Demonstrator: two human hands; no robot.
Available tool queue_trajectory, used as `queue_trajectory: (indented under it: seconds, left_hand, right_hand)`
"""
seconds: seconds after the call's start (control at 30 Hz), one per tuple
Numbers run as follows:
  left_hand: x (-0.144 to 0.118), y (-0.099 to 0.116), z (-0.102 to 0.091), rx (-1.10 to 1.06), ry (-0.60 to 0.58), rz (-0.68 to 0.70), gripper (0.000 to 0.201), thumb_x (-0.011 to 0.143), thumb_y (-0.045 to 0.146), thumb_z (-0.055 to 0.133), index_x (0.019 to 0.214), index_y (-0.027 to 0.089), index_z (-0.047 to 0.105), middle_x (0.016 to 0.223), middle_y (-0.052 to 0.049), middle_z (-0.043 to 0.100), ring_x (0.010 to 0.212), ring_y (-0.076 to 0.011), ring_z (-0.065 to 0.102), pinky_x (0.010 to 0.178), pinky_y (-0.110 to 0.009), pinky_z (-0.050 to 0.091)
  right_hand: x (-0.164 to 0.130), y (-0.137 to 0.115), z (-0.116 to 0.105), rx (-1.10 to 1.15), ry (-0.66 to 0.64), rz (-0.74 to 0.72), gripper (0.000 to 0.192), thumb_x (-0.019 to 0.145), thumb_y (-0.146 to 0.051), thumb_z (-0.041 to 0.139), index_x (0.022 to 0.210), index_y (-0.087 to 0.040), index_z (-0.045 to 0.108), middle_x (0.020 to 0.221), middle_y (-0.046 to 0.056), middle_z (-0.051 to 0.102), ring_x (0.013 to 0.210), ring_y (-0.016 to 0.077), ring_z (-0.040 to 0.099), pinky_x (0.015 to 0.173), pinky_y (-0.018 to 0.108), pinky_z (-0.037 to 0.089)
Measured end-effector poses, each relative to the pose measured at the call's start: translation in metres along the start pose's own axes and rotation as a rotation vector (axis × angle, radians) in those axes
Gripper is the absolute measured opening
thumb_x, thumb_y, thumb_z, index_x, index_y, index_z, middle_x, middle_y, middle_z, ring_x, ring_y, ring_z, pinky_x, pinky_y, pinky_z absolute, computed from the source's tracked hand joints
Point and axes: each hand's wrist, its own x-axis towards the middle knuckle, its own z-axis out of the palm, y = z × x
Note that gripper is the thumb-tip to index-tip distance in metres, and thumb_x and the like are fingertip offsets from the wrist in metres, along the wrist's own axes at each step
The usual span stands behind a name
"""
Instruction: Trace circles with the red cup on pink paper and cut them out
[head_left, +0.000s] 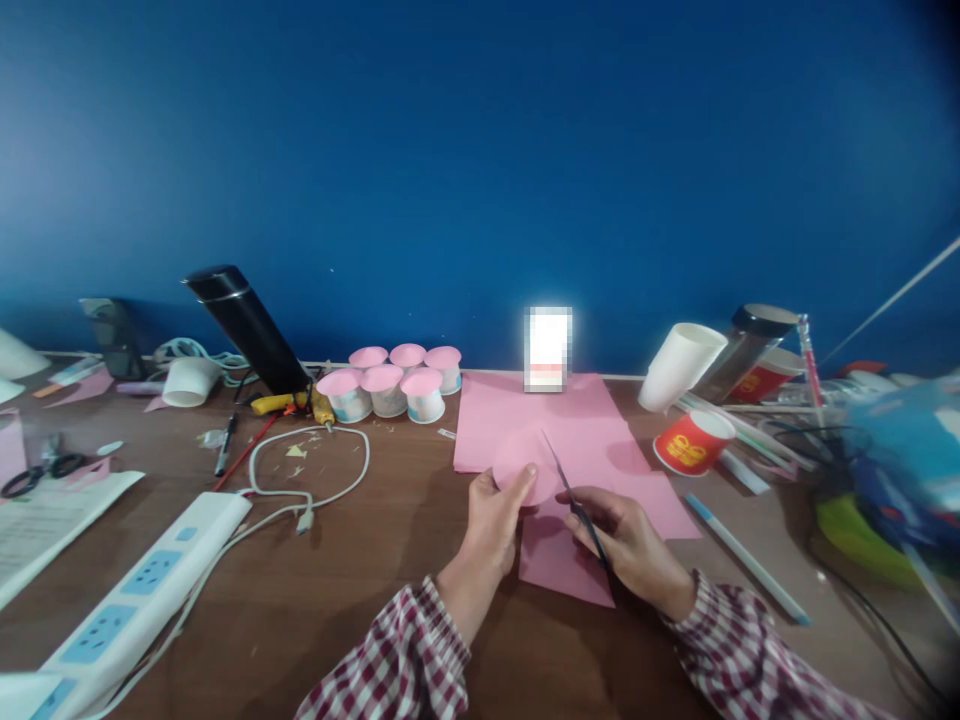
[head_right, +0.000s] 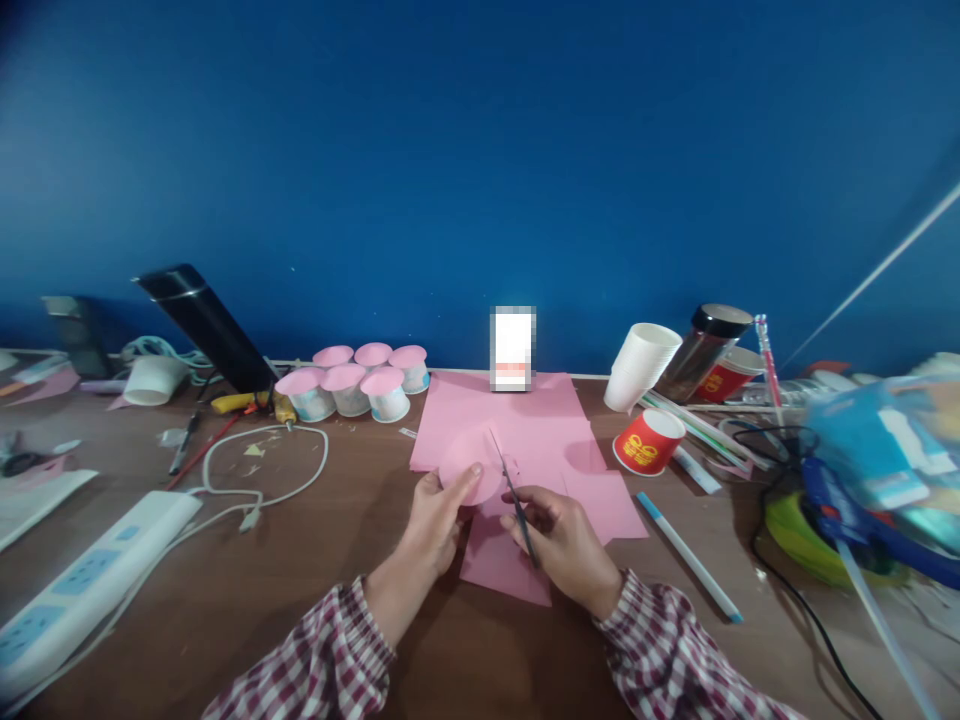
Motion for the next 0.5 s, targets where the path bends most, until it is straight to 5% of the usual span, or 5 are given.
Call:
queue_trajectory:
  seconds: [0.5]
  left_hand:
    - [0.0014,-0.0004,-0.0006,0.018,0.031,0.011,0.036,0.061,0.034,0.075,0.086,0.010,0.063,0.069,-0.005,0.066,0.057,-0.0143,0.060,0.051,-0.024,0.048]
  right_hand:
    - [0.0001,0.0062,-0.0010,0.013,0.000,0.021,0.041,0.073,-0.044,0.064,0.098,-0.012,0.059,0.062,-0.001,0.050,0.051,0.0108,0.044,0.047,0.025,0.043]
